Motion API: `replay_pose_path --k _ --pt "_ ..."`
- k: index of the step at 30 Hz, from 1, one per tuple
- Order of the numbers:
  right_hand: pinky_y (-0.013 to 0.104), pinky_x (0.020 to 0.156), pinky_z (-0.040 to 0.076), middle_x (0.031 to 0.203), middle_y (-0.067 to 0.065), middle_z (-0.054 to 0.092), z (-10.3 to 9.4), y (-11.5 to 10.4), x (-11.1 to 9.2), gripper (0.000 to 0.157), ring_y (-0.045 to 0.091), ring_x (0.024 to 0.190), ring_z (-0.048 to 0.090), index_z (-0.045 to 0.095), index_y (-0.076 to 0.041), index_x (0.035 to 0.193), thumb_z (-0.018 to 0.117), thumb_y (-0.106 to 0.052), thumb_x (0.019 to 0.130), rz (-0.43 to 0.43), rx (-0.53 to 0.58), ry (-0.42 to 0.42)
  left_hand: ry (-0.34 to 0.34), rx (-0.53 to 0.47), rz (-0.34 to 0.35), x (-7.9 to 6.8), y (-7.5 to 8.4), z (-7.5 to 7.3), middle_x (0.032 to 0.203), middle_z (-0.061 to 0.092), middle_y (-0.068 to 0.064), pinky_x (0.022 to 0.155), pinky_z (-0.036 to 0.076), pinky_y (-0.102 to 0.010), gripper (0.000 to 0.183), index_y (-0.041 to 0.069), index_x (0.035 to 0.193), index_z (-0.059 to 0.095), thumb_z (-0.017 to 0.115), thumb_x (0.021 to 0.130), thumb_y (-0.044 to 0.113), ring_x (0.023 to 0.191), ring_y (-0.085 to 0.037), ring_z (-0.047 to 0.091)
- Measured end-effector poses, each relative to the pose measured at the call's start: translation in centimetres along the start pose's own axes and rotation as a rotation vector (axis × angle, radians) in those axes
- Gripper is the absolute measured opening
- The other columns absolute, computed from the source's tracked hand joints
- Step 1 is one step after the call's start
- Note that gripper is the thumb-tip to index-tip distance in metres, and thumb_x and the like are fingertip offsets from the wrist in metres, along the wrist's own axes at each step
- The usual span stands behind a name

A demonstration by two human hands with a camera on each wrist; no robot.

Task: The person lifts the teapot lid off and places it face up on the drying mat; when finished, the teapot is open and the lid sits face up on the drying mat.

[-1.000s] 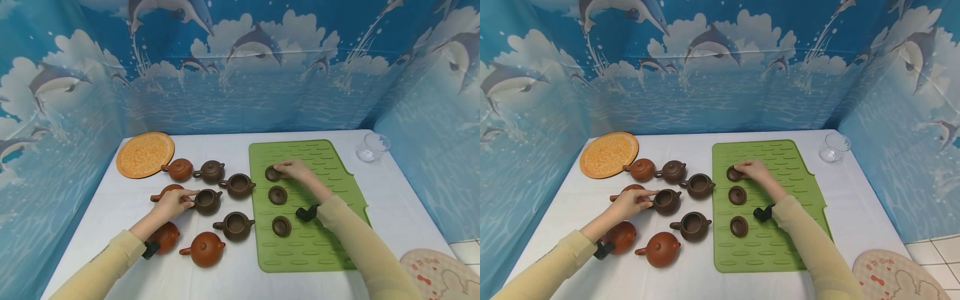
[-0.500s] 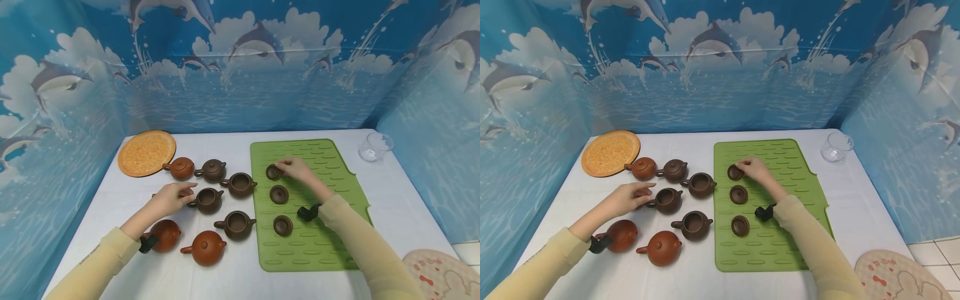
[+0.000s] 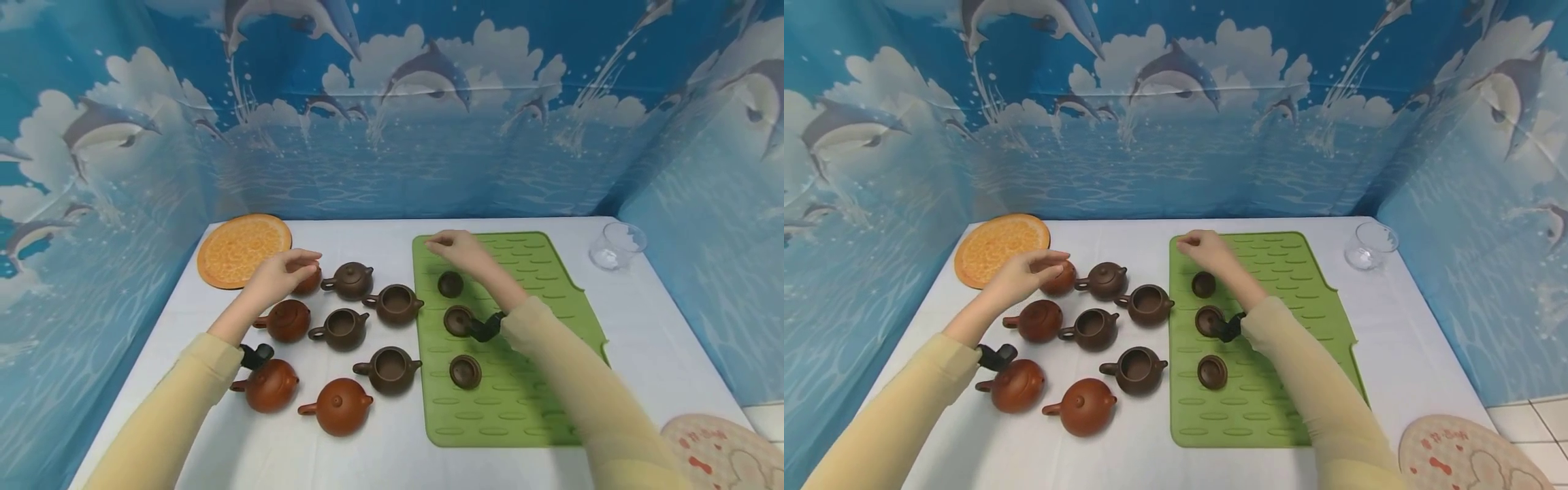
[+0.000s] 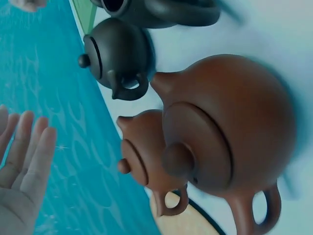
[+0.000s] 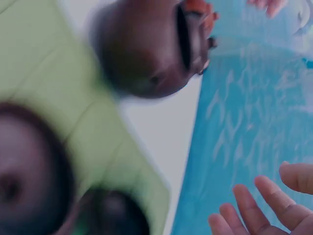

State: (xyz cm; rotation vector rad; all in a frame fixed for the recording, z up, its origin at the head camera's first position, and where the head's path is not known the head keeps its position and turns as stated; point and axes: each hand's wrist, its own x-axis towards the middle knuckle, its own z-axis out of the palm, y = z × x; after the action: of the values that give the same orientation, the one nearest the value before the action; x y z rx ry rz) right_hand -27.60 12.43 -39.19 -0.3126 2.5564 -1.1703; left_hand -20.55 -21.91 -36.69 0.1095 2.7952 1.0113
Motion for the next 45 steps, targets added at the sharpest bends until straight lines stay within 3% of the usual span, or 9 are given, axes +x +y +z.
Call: replay_pose_path --k 6,11,16,22,29,34,45 --pt "0.047 0.106 0.045 0.135 0.012 0.061 3.0 -3.7 1.9 0.036 0.030 0.128 0.054 0.063 -0.011 0.130 0.058 -0.030 0.100 -0.053 0.091 -0.020 0.035 -0.061 -0.022 2.4 -0.4 1.4 0.129 0.066 -0.013 0.103 0.049 -0.046 0.033 0.012 0.131 0.064 0.060 0.099 0.021 0.121 -0.029 0.061" --pt "0.042 0.100 0.050 0.126 0.007 0.067 5.9 -5.2 3.2 0.030 0.025 0.117 0.061 0.068 -0.014 0.124 0.062 -0.028 0.098 -0.099 0.097 -0.049 0.014 -0.084 -0.076 3.2 -0.7 3.1 0.130 0.066 -0.013 0.103 0.048 -0.044 0.032 0.011 0.130 0.065 0.061 0.099 0.020 0.122 -0.029 0.060" --pt "0.040 0.096 0.052 0.121 0.006 0.070 8.3 -5.9 4.2 0.028 0.024 0.109 0.065 0.070 -0.014 0.122 0.064 -0.024 0.096 -0.074 0.038 -0.066 -0.035 -0.030 -0.065 3.6 -1.1 5.0 0.127 0.067 -0.014 0.097 0.052 -0.044 0.033 0.009 0.130 0.064 0.061 0.098 0.017 0.118 -0.030 0.063" --pt "0.036 0.095 0.053 0.121 0.005 0.071 10.5 -6.1 4.8 0.025 0.024 0.113 0.064 0.072 -0.013 0.119 0.065 -0.019 0.096 -0.073 -0.086 -0.103 -0.053 0.017 -0.058 3.9 -1.2 6.3 0.126 0.067 -0.015 0.098 0.052 -0.043 0.032 0.005 0.128 0.064 0.063 0.096 0.013 0.118 -0.031 0.063" --pt "0.035 0.097 0.053 0.114 0.006 0.074 11.5 -6.4 4.6 0.022 0.024 0.113 0.065 0.075 -0.010 0.114 0.068 -0.013 0.093 -0.111 -0.166 -0.071 -0.018 0.031 -0.060 3.8 -1.4 6.6 0.117 0.071 -0.016 0.094 0.054 -0.040 0.031 0.002 0.125 0.066 0.064 0.094 0.005 0.109 -0.030 0.067" --pt "0.034 0.096 0.053 0.108 0.005 0.075 11.6 -6.6 4.7 0.020 0.022 0.109 0.066 0.076 -0.009 0.110 0.071 -0.012 0.091 -0.115 -0.207 -0.034 0.001 0.053 -0.069 3.8 -1.5 6.6 0.112 0.072 -0.015 0.090 0.055 -0.040 0.034 0.006 0.127 0.066 0.065 0.094 0.006 0.106 -0.029 0.068" --pt "0.034 0.098 0.051 0.107 0.003 0.075 12.1 -7.4 4.8 0.015 0.022 0.109 0.066 0.077 -0.011 0.103 0.072 -0.017 0.091 -0.161 -0.270 -0.031 0.014 0.091 -0.057 3.6 -2.0 5.6 0.109 0.073 -0.014 0.085 0.056 -0.039 0.033 0.006 0.125 0.068 0.067 0.092 0.004 0.102 -0.028 0.069"
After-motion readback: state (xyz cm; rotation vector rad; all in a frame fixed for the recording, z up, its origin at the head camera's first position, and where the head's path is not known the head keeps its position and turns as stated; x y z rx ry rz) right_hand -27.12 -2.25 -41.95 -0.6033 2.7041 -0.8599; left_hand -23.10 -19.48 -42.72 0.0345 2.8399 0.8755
